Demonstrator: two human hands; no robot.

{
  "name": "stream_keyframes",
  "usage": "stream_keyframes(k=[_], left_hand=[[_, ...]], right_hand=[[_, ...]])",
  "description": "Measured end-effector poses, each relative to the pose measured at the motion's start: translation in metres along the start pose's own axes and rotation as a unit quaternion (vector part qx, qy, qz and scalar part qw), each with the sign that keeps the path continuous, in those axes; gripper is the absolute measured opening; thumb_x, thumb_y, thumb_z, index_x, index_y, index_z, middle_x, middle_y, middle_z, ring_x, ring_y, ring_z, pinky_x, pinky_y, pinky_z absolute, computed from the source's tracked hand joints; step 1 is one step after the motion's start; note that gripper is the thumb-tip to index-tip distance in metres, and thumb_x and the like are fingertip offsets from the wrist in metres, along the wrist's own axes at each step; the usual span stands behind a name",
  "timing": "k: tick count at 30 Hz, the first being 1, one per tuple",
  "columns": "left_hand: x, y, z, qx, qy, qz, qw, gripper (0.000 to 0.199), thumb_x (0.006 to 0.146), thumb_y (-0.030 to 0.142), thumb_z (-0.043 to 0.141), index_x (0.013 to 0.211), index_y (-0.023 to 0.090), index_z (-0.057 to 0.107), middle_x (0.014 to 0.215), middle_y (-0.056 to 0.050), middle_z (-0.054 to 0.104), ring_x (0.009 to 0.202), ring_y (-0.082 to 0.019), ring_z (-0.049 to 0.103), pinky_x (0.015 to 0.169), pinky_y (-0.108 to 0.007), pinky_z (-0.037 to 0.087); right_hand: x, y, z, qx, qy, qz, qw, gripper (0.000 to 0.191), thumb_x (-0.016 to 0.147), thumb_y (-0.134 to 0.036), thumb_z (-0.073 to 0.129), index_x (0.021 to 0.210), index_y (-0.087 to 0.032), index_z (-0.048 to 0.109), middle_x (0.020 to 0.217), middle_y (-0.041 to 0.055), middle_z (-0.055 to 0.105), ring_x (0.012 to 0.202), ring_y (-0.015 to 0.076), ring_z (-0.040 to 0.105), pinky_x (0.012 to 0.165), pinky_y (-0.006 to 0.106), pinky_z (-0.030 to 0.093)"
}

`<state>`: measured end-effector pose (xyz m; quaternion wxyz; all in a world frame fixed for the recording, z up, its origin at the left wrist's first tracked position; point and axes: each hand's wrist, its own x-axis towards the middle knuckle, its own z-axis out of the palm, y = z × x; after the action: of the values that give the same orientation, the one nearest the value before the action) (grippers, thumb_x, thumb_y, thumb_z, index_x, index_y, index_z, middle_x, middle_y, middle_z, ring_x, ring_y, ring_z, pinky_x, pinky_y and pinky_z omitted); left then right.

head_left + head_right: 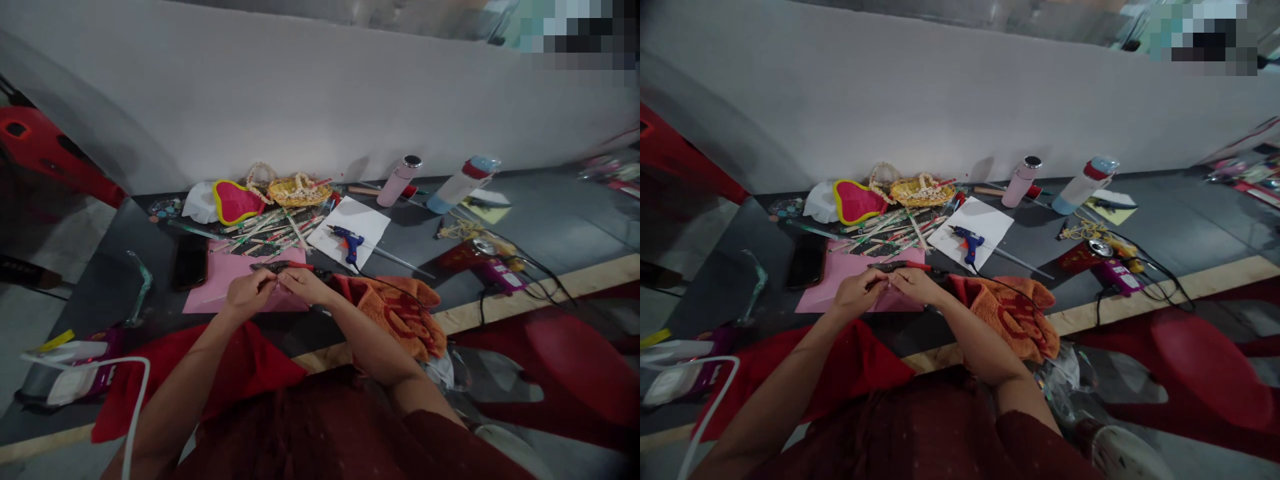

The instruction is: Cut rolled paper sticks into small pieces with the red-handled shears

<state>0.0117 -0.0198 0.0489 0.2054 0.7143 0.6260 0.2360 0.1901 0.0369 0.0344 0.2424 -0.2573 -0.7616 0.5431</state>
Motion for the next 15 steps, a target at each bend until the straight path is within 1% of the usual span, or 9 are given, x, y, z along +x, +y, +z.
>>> stream_keyframes(k=[3,6,8,11,14,15], left_hand=[[-0.001,0.002,-0.001,-0.007,0.004,0.016,1.0,0.022,0.087,0.035,0.048,0.094,0.023,0.064,0.083,0.0,0.073,0.072,-0.014,0.065,0.061,-0.024,0.042],[-0.002,0.003,-0.002,-0.013,0.016,0.025,0.999,0.022,0.088,0.035,0.047,0.093,0.023,0.064,0.082,0.001,0.072,0.073,-0.014,0.065,0.063,-0.023,0.043],[-0.002,0.002,-0.002,-0.012,0.018,0.018,1.0,0.023,0.088,0.036,0.046,0.094,0.023,0.064,0.082,0.001,0.072,0.074,-0.014,0.066,0.064,-0.023,0.043],[-0.002,0.001,-0.001,0.002,0.028,0.007,1.0,0.022,0.089,0.035,0.046,0.094,0.023,0.064,0.083,0.001,0.072,0.073,-0.014,0.066,0.064,-0.023,0.043],[-0.001,-0.002,0.0,0.031,0.063,0.01,0.997,0.022,0.089,0.033,0.046,0.095,0.023,0.064,0.086,0.001,0.072,0.071,-0.013,0.066,0.062,-0.023,0.042],[-0.001,-0.003,0.001,0.042,0.077,0.015,0.996,0.022,0.089,0.033,0.046,0.096,0.023,0.064,0.087,0.0,0.073,0.071,-0.013,0.066,0.062,-0.023,0.042]], right_hand=[[0.001,0.003,0.001,0.095,-0.027,0.018,0.995,0.048,0.09,-0.06,0.039,0.074,-0.016,0.051,0.063,-0.0032,0.049,0.056,0.0084,0.042,0.054,0.022,0.033],[0.002,0.003,0.003,0.128,-0.026,0.01,0.991,0.047,0.089,-0.059,0.04,0.073,-0.016,0.051,0.062,-0.0035,0.048,0.055,0.0082,0.041,0.053,0.022,0.032],[0.002,0.003,0.003,0.107,-0.014,-0.001,0.994,0.047,0.09,-0.058,0.039,0.071,-0.016,0.051,0.062,-0.0036,0.047,0.056,0.0082,0.041,0.055,0.022,0.033],[0.0,-0.001,0.0,0.056,0.007,-0.013,0.998,0.046,0.093,-0.054,0.037,0.073,-0.016,0.052,0.065,-0.0032,0.047,0.06,0.0087,0.043,0.059,0.022,0.035],[-0.001,-0.012,-0.011,0.005,0.042,-0.016,0.999,0.039,0.094,-0.048,0.038,0.082,-0.015,0.056,0.07,-0.0017,0.051,0.066,0.01,0.047,0.063,0.023,0.038],[0.0,-0.018,-0.017,-0.014,0.048,-0.018,0.999,0.035,0.094,-0.045,0.039,0.088,-0.015,0.057,0.074,-0.0008,0.054,0.069,0.0106,0.05,0.065,0.023,0.039]])
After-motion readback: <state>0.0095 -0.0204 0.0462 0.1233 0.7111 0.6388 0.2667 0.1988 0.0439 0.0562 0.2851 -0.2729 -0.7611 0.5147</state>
